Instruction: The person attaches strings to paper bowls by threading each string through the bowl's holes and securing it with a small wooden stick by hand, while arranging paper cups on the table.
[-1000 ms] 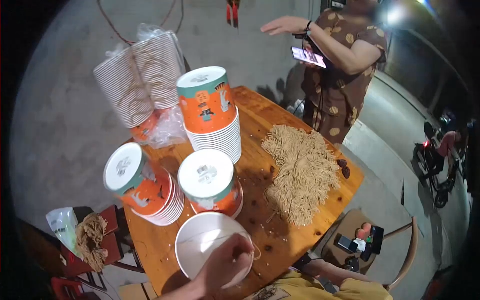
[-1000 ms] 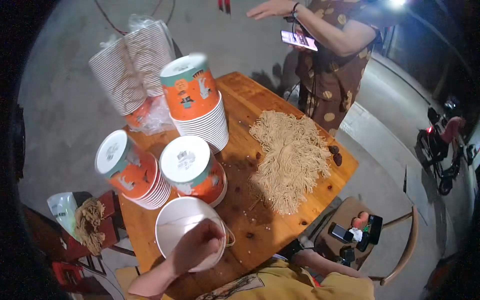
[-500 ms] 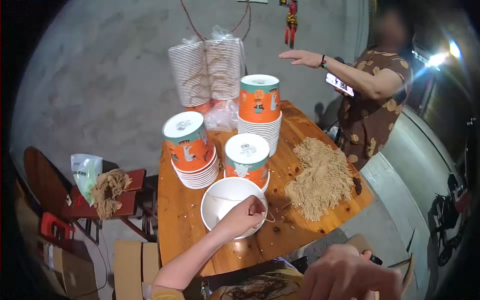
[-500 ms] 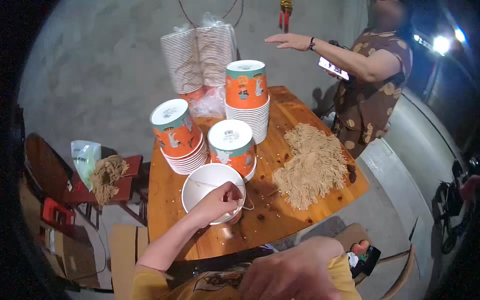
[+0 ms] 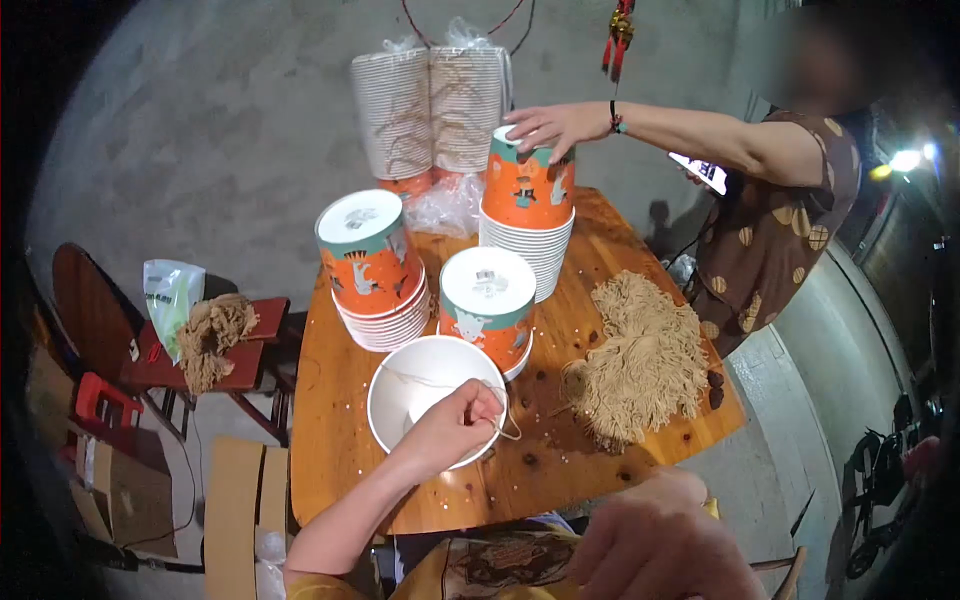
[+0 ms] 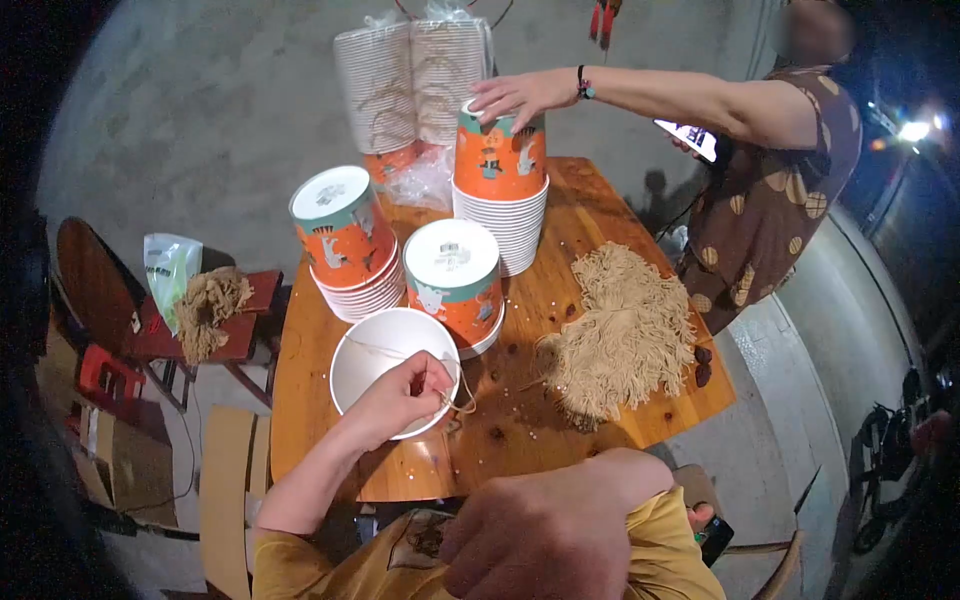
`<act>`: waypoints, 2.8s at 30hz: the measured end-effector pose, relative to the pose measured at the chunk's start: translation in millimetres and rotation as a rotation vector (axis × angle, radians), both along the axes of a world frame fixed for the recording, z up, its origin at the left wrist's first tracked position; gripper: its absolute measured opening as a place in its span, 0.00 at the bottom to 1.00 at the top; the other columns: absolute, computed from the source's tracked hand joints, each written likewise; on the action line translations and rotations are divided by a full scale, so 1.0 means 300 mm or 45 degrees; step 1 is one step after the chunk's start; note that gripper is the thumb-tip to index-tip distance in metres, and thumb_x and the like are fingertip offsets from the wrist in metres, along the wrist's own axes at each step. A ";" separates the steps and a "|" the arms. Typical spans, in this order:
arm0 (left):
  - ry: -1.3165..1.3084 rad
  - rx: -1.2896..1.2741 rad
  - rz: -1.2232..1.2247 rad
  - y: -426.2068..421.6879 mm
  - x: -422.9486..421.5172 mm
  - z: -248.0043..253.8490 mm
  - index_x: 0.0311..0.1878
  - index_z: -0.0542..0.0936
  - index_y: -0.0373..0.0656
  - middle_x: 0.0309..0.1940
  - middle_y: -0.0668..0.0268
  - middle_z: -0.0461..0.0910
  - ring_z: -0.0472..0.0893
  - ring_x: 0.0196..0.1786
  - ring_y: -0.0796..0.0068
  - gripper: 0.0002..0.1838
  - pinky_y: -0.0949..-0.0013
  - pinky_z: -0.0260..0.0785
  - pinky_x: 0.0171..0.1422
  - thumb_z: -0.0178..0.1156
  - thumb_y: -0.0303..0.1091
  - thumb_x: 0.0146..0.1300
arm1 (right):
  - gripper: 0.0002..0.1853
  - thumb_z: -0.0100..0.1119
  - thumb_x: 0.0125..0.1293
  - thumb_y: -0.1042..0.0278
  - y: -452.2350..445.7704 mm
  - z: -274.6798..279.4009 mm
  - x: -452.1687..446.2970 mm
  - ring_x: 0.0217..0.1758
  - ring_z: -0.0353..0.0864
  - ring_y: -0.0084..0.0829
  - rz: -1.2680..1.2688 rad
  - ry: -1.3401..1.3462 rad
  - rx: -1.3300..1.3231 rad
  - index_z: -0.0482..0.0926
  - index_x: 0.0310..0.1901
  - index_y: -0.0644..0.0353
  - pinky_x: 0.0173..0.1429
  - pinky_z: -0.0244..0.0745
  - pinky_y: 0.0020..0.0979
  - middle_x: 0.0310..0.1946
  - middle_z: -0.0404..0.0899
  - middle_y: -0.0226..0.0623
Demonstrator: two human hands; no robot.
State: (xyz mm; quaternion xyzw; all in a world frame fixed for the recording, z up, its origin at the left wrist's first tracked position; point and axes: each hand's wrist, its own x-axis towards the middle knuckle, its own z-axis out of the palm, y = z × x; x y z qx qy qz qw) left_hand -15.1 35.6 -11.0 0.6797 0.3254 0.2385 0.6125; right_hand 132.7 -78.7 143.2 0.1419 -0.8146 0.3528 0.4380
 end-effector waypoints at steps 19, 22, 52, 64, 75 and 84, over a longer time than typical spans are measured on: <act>-0.147 -0.333 0.035 -0.012 0.002 0.043 0.44 0.71 0.38 0.33 0.69 0.72 0.74 0.33 0.82 0.13 0.80 0.68 0.40 0.55 0.19 0.54 | 0.16 0.70 0.50 0.65 0.136 -0.538 0.080 0.46 0.76 0.39 -1.770 -0.428 -0.180 0.76 0.38 0.59 0.49 0.72 0.37 0.39 0.76 0.37; -0.134 -0.374 -0.055 -0.004 0.005 0.035 0.43 0.70 0.38 0.32 0.68 0.73 0.73 0.32 0.82 0.13 0.80 0.68 0.40 0.59 0.22 0.55 | 0.09 0.64 0.55 0.74 0.150 -0.555 0.112 0.44 0.76 0.41 -1.676 -0.400 -0.181 0.74 0.36 0.61 0.48 0.72 0.37 0.37 0.75 0.38; 0.192 -0.199 0.012 0.003 -0.043 0.101 0.50 0.72 0.39 0.39 0.68 0.75 0.75 0.39 0.80 0.13 0.75 0.67 0.49 0.55 0.28 0.63 | 0.09 0.66 0.56 0.71 0.183 -0.539 0.107 0.25 0.67 0.16 -1.554 -0.488 -0.731 0.74 0.30 0.64 0.29 0.65 0.23 0.23 0.72 0.29; 0.146 -0.131 -0.109 -0.008 -0.017 0.040 0.45 0.76 0.36 0.35 0.71 0.75 0.73 0.39 0.82 0.10 0.78 0.66 0.45 0.55 0.29 0.63 | 0.09 0.64 0.57 0.71 0.169 -0.544 0.108 0.23 0.66 0.19 -1.563 -0.502 -0.667 0.74 0.30 0.66 0.28 0.64 0.25 0.25 0.70 0.31; 0.417 0.571 0.025 -0.050 0.000 0.045 0.38 0.73 0.37 0.29 0.63 0.73 0.72 0.32 0.73 0.05 0.70 0.67 0.38 0.56 0.27 0.60 | 0.10 0.66 0.57 0.68 0.167 -0.540 0.115 0.25 0.69 0.20 -1.589 -0.509 -0.605 0.76 0.32 0.65 0.29 0.65 0.24 0.26 0.72 0.32; 0.381 0.728 0.149 -0.078 0.012 0.045 0.38 0.73 0.37 0.34 0.54 0.74 0.77 0.35 0.53 0.04 0.58 0.69 0.40 0.54 0.28 0.62 | 0.07 0.64 0.59 0.71 0.160 -0.541 0.118 0.26 0.69 0.18 -1.567 -0.519 -0.705 0.76 0.33 0.63 0.30 0.66 0.22 0.26 0.70 0.29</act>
